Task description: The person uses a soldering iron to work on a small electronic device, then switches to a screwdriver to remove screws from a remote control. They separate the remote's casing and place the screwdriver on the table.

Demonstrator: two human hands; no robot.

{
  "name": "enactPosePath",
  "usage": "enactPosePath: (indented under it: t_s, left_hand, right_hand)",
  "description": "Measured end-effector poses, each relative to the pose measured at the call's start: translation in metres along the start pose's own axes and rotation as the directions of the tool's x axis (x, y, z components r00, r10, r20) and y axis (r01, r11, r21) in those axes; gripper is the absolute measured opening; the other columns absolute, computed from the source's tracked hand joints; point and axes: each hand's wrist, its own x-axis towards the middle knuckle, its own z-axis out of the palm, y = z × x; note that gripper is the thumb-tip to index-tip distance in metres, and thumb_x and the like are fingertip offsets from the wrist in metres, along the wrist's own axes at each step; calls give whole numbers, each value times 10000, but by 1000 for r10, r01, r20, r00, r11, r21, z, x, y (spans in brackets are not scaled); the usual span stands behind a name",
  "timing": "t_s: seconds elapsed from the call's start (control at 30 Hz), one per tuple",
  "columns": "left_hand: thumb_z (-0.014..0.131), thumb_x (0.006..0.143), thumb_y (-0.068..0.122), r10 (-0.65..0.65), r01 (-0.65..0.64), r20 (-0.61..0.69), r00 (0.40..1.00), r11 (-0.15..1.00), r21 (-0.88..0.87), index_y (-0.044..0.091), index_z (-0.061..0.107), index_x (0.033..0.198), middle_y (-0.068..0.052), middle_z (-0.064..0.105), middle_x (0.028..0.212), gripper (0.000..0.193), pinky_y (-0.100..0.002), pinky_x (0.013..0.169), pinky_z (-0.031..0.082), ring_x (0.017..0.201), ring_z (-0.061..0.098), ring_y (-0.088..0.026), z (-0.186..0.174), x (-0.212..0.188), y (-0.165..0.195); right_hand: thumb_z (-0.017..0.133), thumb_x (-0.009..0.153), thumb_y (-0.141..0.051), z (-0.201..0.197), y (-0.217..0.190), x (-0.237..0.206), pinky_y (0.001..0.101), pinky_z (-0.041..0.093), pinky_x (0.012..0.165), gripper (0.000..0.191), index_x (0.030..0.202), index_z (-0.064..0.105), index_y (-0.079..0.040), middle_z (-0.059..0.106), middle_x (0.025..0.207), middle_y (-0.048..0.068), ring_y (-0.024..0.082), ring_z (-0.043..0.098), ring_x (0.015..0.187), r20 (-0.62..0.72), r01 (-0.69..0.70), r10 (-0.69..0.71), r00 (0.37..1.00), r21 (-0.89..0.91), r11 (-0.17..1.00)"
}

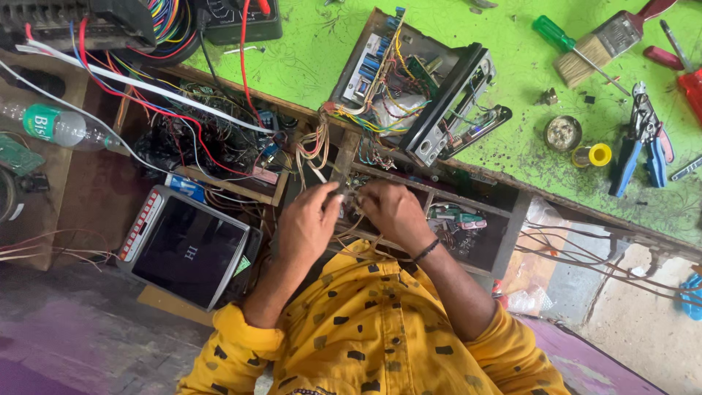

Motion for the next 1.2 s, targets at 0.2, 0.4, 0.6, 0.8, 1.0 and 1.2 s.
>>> enactPosePath:
  t_s: [0.2, 0.4, 0.6, 0.8, 1.0, 1.2]
  left_hand:
    - [646, 953, 224, -92, 26, 258, 962, 968, 249, 74, 688, 1141, -211, 726, 788, 245, -518, 635, 559, 703, 713, -403, 18, 3, -5]
    - [638, 947, 237, -132, 54, 271, 953, 959, 279, 61, 666, 1045, -214, 726, 785, 203, -517, 660, 565, 712, 718, -404, 22, 3, -9]
    - [638, 945, 246, -131, 58, 247, 960, 958, 281, 68, 663, 1040, -213, 727, 828, 204, -530, 669, 553, 742, 706, -419, 23, 3, -6]
    - [630, 950, 256, -127, 52, 234, 964, 953, 299, 63, 664, 1015, -201, 732, 843, 206, -533, 697, 548, 782, 704, -418, 22, 1, -7]
    - [598, 928, 246, -179, 111, 272, 946, 963, 246, 72, 663, 1161, -202, 732, 880, 298, -493, 705, 578, 754, 723, -390, 23, 2, -7]
    - [608, 928, 247, -171, 105, 242, 955, 959, 265, 53, 662, 1119, -219, 724, 905, 278, -539, 738, 542, 814, 684, -441, 23, 4, -4]
  right_hand:
    - [692, 902, -198, -15, -10, -6, 416, 584, 752, 253, 1058, 744, -6, 746, 1024, 207, 349, 747, 862, 55, 45, -51, 997, 112, 993]
    - [644, 939, -165, -18, -7, -3, 422, 575, 746, 221, 1071, 718, -4, 743, 962, 202, 353, 750, 855, -12, 9, -7, 1000, 168, 986]
    - [709, 893, -247, -4, -4, 7, 466, 562, 734, 270, 1049, 720, -26, 739, 935, 190, 387, 709, 842, -119, 141, -154, 981, -111, 984]
    - [662, 918, -196, 5, -4, 11, 466, 562, 688, 152, 957, 714, -59, 741, 928, 164, 372, 702, 812, -161, 158, -192, 968, -200, 967]
    - [638, 961, -159, 12, 5, 27, 462, 558, 634, 128, 1009, 676, -47, 715, 805, 146, 357, 695, 686, -359, 5, -203, 911, -483, 876]
    - [623, 934, -203, 7, 9, 52, 466, 543, 583, 192, 783, 727, -146, 707, 736, 129, 344, 702, 661, -368, -54, -141, 919, -472, 880]
